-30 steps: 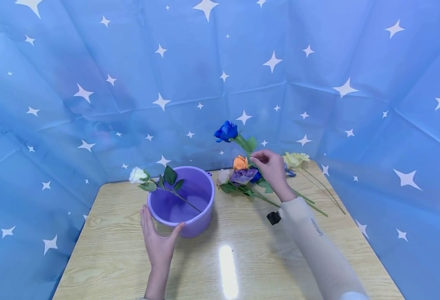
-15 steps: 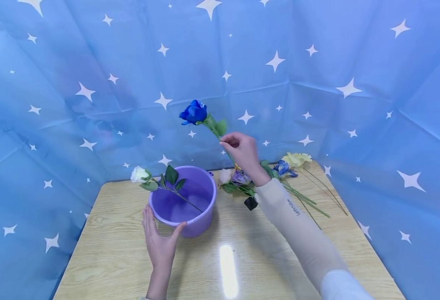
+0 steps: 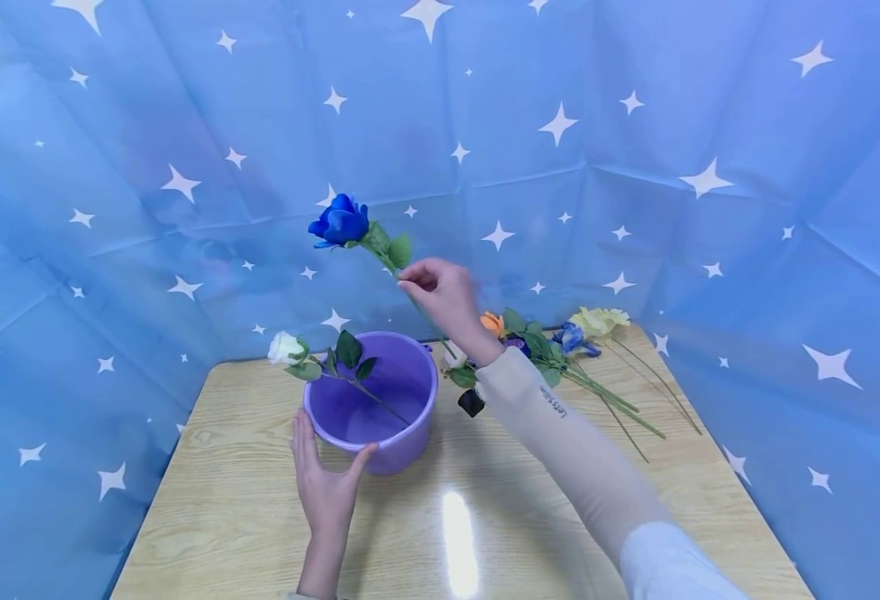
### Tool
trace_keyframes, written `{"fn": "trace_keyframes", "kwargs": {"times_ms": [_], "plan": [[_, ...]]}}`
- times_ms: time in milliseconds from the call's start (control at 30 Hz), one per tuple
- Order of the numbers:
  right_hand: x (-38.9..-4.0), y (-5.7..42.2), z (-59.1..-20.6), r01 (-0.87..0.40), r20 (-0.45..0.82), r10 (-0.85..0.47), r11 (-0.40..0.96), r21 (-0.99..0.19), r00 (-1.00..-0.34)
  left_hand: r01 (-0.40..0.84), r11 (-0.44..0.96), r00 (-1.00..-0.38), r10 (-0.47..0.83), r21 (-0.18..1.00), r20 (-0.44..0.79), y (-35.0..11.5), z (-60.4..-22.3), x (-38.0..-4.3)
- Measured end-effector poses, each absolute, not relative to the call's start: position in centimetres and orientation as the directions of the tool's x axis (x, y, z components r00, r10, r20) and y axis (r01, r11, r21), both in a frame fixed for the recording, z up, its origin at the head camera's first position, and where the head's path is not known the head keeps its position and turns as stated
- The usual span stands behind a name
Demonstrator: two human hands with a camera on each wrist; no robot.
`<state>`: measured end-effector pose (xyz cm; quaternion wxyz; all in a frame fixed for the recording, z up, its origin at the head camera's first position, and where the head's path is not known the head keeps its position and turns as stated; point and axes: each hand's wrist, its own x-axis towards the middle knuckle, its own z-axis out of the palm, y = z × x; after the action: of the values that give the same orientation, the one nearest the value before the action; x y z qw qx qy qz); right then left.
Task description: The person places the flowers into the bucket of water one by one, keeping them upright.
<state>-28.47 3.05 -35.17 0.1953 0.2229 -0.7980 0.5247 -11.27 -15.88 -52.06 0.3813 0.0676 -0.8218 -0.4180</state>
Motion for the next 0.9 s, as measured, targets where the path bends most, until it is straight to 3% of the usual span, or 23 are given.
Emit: {"fn": "trace_keyframes", "kwargs": {"times_ms": [433,900], "plan": [[-28.2,-0.4,-36.0,-0.592,0.555,-0.205,0.267,-0.761,-0.806,0.218,0.652,-0.69,-0.424,0.726,0.587,-16.0,-52.4,-11.4],[-27.9,-2.6,-38.4,-0.59,0.542,-0.235,0.295,-0.751,-0.807,0.195,0.648,-0.702,-0.432,0.736,0.567,-15.9,-52.3,-11.4]]}}
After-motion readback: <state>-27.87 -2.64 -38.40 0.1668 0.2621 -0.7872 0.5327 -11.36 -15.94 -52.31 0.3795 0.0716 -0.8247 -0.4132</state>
